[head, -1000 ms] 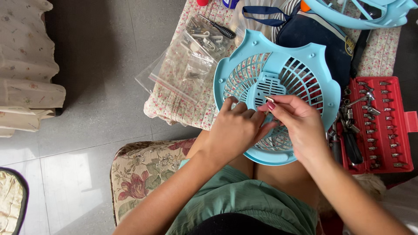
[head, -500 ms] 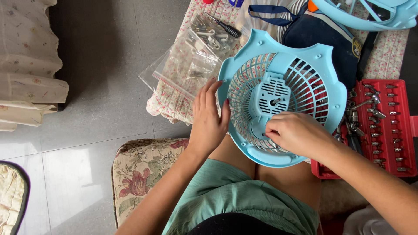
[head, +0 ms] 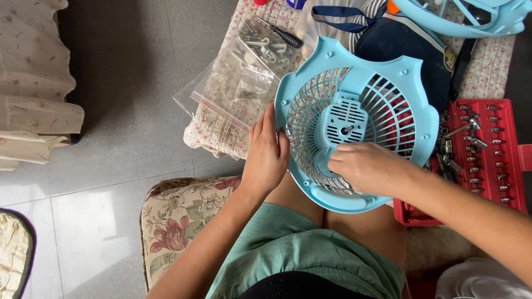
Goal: The person attempts to assemble a light blue fan grille by inserting a small metal pin into the central hub. They repeatedly try to fit the pin and then search through a red toolkit for a suitable screwdriver or bit to secure it.
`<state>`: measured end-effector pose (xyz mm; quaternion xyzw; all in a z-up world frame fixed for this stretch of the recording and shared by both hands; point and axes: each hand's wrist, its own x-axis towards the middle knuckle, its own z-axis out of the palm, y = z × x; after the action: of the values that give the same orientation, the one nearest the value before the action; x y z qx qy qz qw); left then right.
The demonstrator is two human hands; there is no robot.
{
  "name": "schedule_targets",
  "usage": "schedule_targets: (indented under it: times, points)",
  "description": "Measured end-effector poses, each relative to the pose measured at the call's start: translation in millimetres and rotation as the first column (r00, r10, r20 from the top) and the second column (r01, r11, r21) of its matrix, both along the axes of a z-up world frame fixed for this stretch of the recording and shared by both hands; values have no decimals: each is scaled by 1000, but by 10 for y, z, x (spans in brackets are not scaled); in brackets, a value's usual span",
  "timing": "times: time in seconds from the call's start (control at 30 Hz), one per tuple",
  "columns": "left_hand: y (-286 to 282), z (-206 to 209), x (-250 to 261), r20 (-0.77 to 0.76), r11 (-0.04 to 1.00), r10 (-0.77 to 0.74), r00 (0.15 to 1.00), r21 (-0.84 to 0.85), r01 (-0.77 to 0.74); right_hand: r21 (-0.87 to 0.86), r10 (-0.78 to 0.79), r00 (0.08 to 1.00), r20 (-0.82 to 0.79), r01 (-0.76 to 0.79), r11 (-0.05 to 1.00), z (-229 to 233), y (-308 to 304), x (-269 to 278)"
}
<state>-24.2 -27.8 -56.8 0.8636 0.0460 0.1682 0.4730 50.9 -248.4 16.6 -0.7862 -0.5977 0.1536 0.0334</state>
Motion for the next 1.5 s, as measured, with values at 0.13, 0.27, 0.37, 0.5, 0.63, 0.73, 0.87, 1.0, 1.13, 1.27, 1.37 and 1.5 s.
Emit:
schedule_targets:
  times: [0.13, 0.27, 0.37, 0.5, 0.63, 0.73, 0.87, 1.0, 1.13, 1.27, 1.37, 1.5]
  points:
    - [6, 7, 13, -30, 1000, -8, 1000, -13, 8, -46, 121, 986, -113, -127, 991, 91, 46, 126]
    - [19, 26, 20, -21, 1000, -10, 1000, 6, 10, -63, 304, 949, -80, -309, 949, 153, 159, 190]
    - [35, 84, 15, -7, 1000, -25, 1000, 18, 25, -113, 391, 919, -50, -395, 912, 168, 205, 218]
    - [39, 208, 34, -90, 995, -36, 995, -94, 27, -151, 191, 981, -33, -194, 969, 154, 141, 190]
    - [12, 226, 2, -319, 866, -210, 924, -499, 25, -125, -88, 996, 11, 89, 988, 223, -15, 159]
    - [-72, 107, -32, -236, 695, -348, 907, -714, 81, -181, -574, 813, -98, 553, 813, 383, -271, -7]
    - [-240, -76, 7, -99, 565, -288, 952, -821, 85, 122, -597, 756, -267, 642, 757, 387, -489, -265]
    - [-401, -24, 55, -144, 344, -170, 975, -936, -78, 104, -572, 749, -333, 633, 768, 307, -541, -335]
    - [-476, 240, 201, -177, 124, -164, 971, -980, -158, 216, -454, 798, -396, 561, 799, 441, -547, -278]
    - [-357, 462, 418, -209, 36, -218, 953, -978, -206, 231, -386, 828, -407, 502, 834, 625, -524, -287]
    - [-337, 627, 491, -329, 188, -267, 906, -940, -285, 216, -416, 874, -250, 470, 856, 647, -455, -304]
    - [-173, 822, 566, -408, 355, -360, 839, -892, -281, 261, -358, 911, -205, 403, 877, 679, -481, -169]
